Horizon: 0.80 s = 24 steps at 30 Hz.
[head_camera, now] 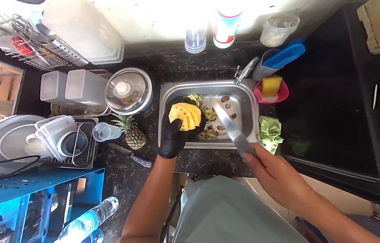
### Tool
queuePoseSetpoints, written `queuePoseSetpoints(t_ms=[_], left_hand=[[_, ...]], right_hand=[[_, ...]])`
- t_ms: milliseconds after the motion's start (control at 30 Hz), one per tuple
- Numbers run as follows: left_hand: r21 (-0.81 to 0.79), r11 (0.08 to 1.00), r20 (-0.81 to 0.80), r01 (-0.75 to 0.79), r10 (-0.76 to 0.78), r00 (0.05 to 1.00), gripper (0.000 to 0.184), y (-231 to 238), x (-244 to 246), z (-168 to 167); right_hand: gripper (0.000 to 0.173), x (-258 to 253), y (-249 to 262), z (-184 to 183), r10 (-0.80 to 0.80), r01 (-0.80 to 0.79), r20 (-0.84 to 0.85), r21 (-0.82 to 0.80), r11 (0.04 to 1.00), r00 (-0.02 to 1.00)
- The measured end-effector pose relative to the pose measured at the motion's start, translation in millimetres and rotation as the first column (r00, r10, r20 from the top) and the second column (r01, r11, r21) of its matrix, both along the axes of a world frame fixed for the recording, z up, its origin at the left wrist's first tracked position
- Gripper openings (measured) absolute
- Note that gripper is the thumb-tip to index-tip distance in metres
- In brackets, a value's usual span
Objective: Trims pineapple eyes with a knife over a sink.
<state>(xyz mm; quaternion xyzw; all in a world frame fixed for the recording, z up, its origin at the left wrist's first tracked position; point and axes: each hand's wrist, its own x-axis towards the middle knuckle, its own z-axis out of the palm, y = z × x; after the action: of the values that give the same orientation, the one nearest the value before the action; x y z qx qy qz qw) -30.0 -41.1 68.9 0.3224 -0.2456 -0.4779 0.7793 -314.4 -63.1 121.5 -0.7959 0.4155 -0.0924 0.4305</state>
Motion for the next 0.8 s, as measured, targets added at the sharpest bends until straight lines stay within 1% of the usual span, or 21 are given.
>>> queuePoseSetpoints(t_ms=[33, 100, 200, 267, 367, 533, 667, 767, 800], left_hand=[[-0.035, 0.998, 0.04, 0.042, -0.041, 0.998, 0.064, 1, 3, -3], [-0.056, 0.994, 0.114, 0.098, -0.091, 0.989, 0.063, 2, 9, -6], [-0.037, 0.99, 0.223, 0.136, -0.124, 0.967, 0.063, -3, 12, -1], [-0.079, 0.981, 0.273, 0.179, -0.151, 0.95, 0.061, -8, 15, 5], [-0.078, 0.972, 0.323, 0.221, -0.186, 0.928, 0.057, -9, 20, 9], [-0.055, 0.97, 0.372, 0.236, -0.199, 0.907, 0.056, -9, 27, 11], [-0.024, 0.941, 0.437, 0.338, -0.294, 0.85, 0.058, -9, 26, 12], [0.005, 0.948, 0.444, 0.317, -0.286, 0.849, 0.059, -8, 33, 11], [0.015, 0.944, 0.447, 0.331, -0.302, 0.842, 0.061, -8, 32, 11]], right_hand=[[0.035, 2, 6, 6, 0.019, -0.022, 0.054, 0.045, 0.999, 0.998], [0.033, 7, 15, 13, 0.053, -0.06, 0.109, 0.07, 0.996, 0.993], [0.031, 9, 18, 15, 0.071, -0.08, 0.107, 0.083, 0.993, 0.992], [0.031, 9, 17, 16, 0.074, -0.084, 0.107, 0.095, 0.992, 0.992], [0.031, 8, 15, 17, 0.083, -0.094, 0.111, 0.097, 0.991, 0.99], [0.032, 9, 14, 21, 0.107, -0.114, 0.091, 0.083, 0.99, 0.99], [0.034, 8, 12, 22, 0.126, -0.139, 0.086, 0.173, 0.975, 0.988], [0.033, 12, 12, 24, 0.138, -0.148, 0.064, 0.194, 0.97, 0.988], [0.033, 14, 13, 25, 0.139, -0.146, 0.052, 0.194, 0.97, 0.989]])
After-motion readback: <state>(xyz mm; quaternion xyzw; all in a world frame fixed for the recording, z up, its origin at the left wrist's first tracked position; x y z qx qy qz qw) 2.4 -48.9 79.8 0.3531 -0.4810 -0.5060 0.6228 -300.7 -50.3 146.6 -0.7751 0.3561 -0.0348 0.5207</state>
